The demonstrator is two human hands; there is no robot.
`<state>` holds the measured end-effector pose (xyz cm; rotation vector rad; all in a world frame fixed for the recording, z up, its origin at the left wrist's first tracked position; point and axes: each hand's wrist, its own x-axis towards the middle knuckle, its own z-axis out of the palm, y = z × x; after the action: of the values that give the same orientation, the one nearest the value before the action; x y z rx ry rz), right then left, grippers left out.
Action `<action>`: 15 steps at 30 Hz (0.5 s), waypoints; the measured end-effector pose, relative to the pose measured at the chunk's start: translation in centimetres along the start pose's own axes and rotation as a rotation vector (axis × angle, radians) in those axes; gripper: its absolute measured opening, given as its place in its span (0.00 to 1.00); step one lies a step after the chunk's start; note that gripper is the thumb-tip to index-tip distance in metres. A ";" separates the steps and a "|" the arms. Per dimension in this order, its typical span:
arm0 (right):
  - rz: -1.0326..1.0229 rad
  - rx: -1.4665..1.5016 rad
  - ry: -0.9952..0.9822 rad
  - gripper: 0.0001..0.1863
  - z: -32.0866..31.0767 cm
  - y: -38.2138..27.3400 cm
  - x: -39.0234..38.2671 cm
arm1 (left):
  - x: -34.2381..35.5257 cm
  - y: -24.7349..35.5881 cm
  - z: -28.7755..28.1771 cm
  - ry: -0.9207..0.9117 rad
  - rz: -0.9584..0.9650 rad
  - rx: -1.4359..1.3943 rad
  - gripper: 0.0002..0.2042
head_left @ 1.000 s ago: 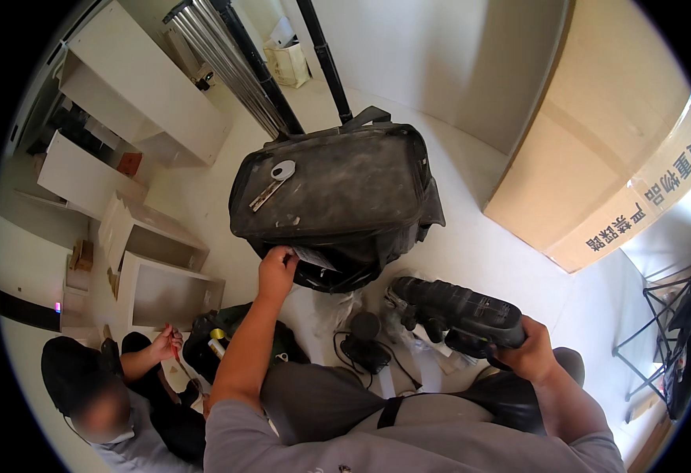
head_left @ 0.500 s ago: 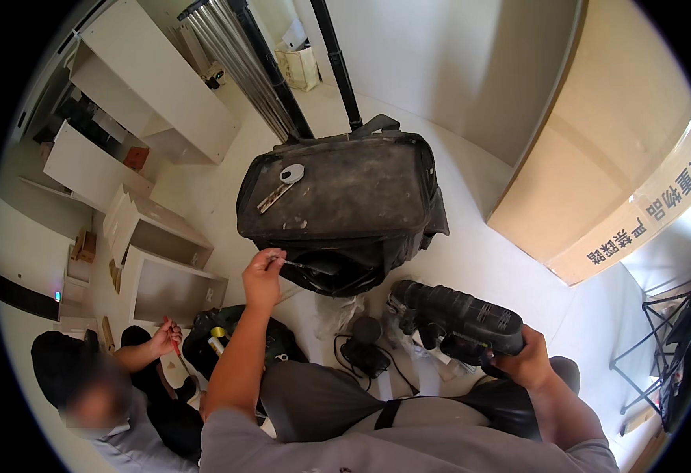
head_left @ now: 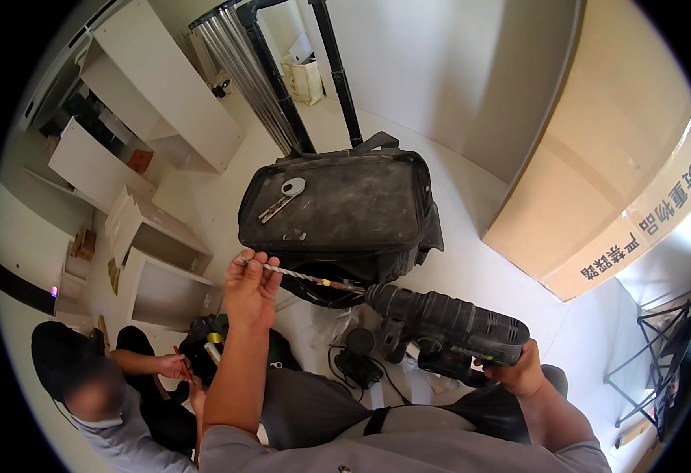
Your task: The person prepares a power drill by inserting a bit, retrieves a hammer and a small bag of fasteners, and uses the drill to create holes in the interior of a wall-mounted cabinet.
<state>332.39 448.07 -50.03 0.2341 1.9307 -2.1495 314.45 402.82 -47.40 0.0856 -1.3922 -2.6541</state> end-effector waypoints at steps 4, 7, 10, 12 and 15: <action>0.113 0.269 -0.003 0.28 -0.3 -0.3 0.2 | -0.6 -1.7 -1.0 0.071 -0.178 -0.123 0.05; 0.184 0.442 -0.020 0.30 -0.8 -0.6 0.5 | -0.4 -2.8 -1.7 0.082 -0.313 -0.136 0.04; 0.201 0.352 -0.049 0.28 -1.2 -1.6 0.6 | 0.2 -3.5 -1.6 0.079 -0.357 -0.054 0.03; 0.117 0.228 -0.055 0.27 -1.1 -0.7 0.5 | 0.1 -4.0 -1.5 0.074 -0.391 0.008 0.04; 0.102 0.184 -0.052 0.25 -1.1 -0.2 0.3 | -0.2 -4.3 -1.1 0.105 -0.430 0.053 0.08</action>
<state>331.97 449.11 -50.06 0.2995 1.6570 -2.2423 314.35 404.39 -51.56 0.5841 -1.5566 -2.8871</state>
